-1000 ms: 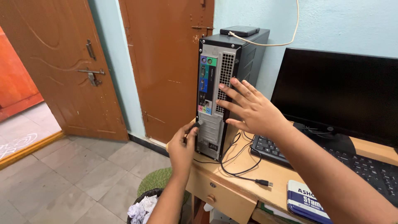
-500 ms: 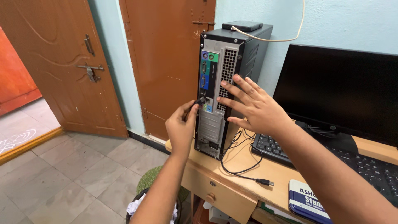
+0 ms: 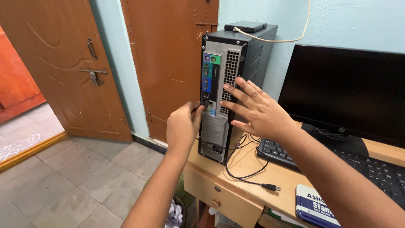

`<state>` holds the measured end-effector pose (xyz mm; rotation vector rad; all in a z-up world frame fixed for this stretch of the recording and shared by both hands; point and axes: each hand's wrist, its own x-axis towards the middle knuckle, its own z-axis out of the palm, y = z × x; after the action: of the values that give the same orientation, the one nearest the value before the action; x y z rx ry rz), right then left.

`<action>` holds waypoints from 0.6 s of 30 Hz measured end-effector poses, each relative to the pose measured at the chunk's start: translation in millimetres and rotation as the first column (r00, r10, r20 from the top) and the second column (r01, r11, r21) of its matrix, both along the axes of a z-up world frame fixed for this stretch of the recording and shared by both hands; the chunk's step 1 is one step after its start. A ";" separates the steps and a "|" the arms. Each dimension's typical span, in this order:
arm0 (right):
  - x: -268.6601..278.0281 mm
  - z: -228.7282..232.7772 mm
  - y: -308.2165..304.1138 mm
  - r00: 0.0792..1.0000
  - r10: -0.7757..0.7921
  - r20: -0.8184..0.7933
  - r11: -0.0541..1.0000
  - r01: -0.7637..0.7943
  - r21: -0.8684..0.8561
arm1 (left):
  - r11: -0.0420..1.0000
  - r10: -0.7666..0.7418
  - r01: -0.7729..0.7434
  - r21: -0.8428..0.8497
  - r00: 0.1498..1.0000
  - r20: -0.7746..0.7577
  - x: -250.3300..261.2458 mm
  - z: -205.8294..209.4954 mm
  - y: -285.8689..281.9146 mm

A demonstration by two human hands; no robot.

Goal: The person coils a cable and places it in a drawer, then connects several other cables to the back of a computer tower and the monitor.

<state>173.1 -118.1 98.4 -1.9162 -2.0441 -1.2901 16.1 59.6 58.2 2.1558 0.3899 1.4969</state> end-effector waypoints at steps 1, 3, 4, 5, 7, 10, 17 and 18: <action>-0.1 -0.2 -0.7 1.000 -0.001 -0.006 1.000 0.001 -0.003 | 0.995 0.018 -0.019 0.094 1.000 0.019 1.6 -3.7 -1.0; -1.7 -1.5 -0.3 1.000 0.020 0.005 0.999 -0.020 0.025 | 0.958 0.045 -0.061 0.280 0.997 0.065 5.9 -7.8 -2.9; -1.9 -0.3 0.2 0.999 0.030 0.013 0.999 -0.030 0.040 | 0.965 0.042 -0.057 0.257 0.997 0.066 9.2 -7.9 -5.5; -2.2 0.7 -0.7 1.000 0.019 0.013 0.999 -0.019 0.034 | 0.972 0.040 -0.054 0.228 0.997 0.064 12.0 -9.6 -11.3; -3.3 1.1 -2.2 1.000 0.000 0.013 1.000 0.000 0.018 | 0.994 0.012 -0.019 0.104 0.997 0.075 12.4 -10.2 -15.1; -4.0 1.0 -3.8 1.000 -0.002 0.022 1.000 0.002 0.016 | 0.994 -0.042 0.052 -0.099 0.994 0.101 9.8 -5.4 -8.5; -4.1 -1.9 -2.1 1.000 -0.017 0.018 1.000 0.016 0.021 | 0.990 0.007 -0.024 0.141 0.993 0.121 16.7 -14.9 -3.3; -4.5 -2.5 -2.3 0.999 -0.026 0.019 0.999 0.026 0.020 | 0.988 0.013 -0.030 0.149 0.993 0.114 18.7 -15.2 -2.3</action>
<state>168.7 -120.4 95.9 -1.9355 -2.0144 -1.3349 34.8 57.3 43.0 2.1741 0.2695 1.7007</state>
